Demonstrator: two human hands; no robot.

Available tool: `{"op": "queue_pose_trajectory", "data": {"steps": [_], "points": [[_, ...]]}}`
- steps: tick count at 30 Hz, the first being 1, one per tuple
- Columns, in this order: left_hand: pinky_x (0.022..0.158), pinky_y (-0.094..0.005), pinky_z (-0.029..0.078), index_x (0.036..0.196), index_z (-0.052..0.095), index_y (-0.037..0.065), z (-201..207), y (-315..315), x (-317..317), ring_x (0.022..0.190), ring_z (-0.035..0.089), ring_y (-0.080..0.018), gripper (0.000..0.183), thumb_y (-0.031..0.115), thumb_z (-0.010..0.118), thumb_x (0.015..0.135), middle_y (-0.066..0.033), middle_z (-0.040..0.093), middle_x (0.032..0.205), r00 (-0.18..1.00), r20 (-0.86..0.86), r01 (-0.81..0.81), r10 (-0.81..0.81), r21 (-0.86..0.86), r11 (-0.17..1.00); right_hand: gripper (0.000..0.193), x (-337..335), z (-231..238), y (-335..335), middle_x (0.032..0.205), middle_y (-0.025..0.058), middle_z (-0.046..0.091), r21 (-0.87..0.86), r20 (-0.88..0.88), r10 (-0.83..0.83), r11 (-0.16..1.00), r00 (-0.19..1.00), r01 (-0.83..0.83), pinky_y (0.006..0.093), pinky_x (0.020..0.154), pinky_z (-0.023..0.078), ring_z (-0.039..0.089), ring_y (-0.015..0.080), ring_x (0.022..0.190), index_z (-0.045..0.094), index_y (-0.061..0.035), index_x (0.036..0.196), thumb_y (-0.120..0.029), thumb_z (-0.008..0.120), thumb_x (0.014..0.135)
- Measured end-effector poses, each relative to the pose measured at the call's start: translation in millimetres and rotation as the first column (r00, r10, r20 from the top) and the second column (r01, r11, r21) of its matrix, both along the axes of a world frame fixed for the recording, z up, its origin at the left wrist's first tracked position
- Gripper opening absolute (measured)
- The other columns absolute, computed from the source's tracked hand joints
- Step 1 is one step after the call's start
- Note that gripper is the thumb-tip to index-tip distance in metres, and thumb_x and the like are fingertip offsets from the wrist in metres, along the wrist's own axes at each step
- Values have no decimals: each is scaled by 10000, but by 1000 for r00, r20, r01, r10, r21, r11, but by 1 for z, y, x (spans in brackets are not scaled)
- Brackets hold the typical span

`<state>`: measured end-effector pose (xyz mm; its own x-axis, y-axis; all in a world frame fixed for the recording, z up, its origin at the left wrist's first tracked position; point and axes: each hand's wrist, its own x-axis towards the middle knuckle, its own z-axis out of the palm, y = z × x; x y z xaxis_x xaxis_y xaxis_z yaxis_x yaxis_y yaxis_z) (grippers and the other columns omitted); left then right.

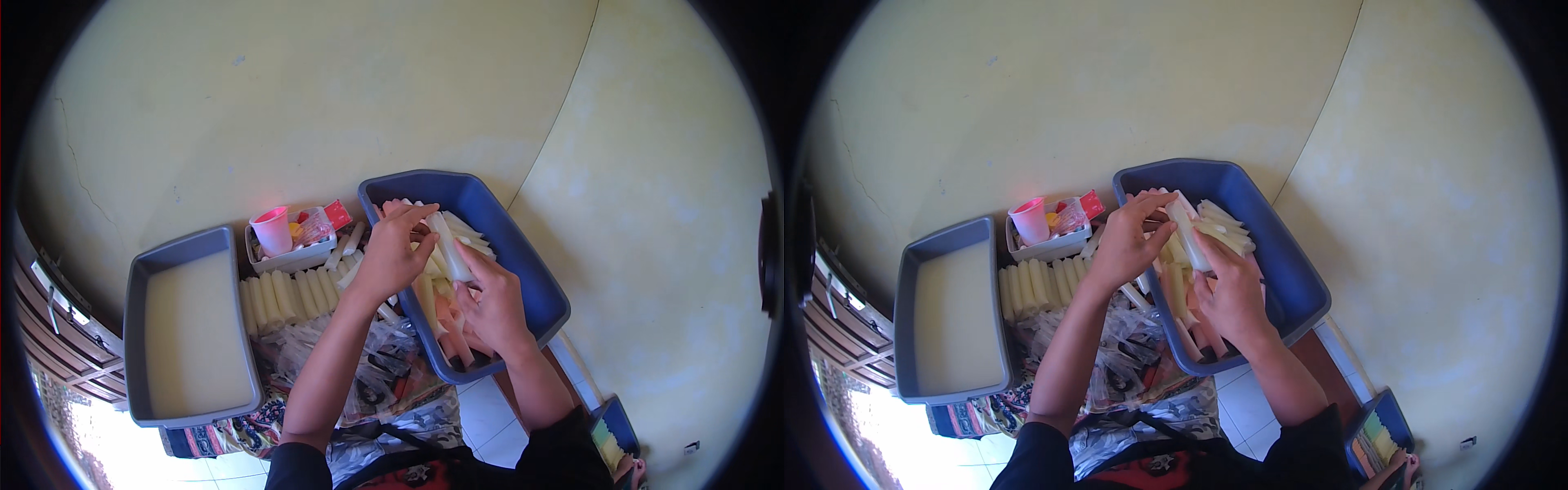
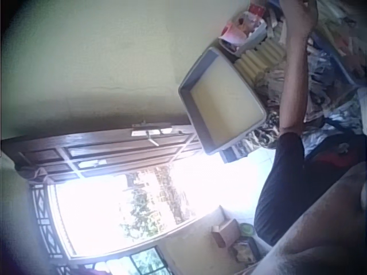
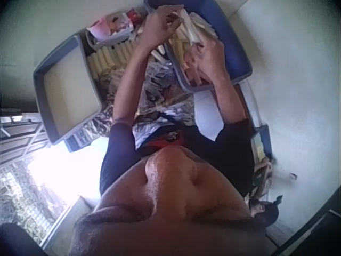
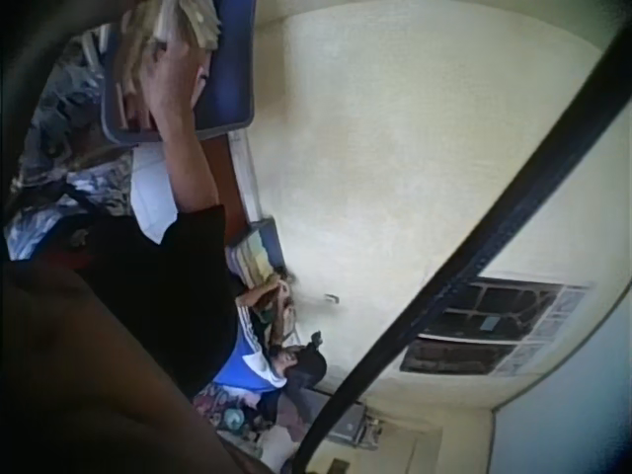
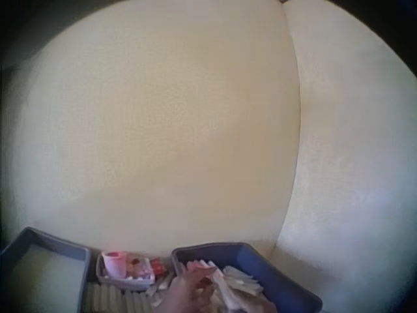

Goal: The person organizes sticks of packaged frozen snacks by hand into a container, moving them one by one from another bin and aligning them.

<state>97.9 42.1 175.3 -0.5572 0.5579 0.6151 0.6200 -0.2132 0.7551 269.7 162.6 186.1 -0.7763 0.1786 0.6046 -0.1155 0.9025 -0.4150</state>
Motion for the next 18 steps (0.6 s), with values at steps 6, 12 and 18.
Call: {"op": "queue_pose_trajectory", "data": {"steps": [6, 12, 18], "points": [[970, -427, 590, 1367, 689, -24, -52, 80, -48, 1061, 771, -334, 483, -51, 654, 886, -228, 755, 1085, 993, -84, -98, 82, -216, 971, 612, -38, -23, 84, 1346, 282, 687, 45, 179, 13, 999, 984, -21, 432, 1036, 585, 700, 448, 1191, 614, 20, 1463, 61, 718, 862], [1001, -481, 562, 1356, 687, -12, -71, 99, -54, 1070, 751, -427, 585, -102, 583, 787, -297, 752, 1162, 968, -245, -167, 62, -437, 884, 619, -54, -61, 111, 1308, 286, 689, 94, 278, 68, 991, 958, -97, 466, 1048, 567, 692, 467, 1165, 615, 46, 1436, 44, 695, 822], [1032, -505, 540, 1321, 678, -47, -72, 93, -48, 1164, 700, -461, 544, -81, 612, 783, -308, 735, 1192, 956, -292, -187, 11, -584, 790, 620, -53, -69, 104, 1280, 271, 700, 101, 303, 60, 990, 951, -95, 474, 1049, 566, 681, 453, 1181, 623, 62, 1406, 42, 673, 788]]}}
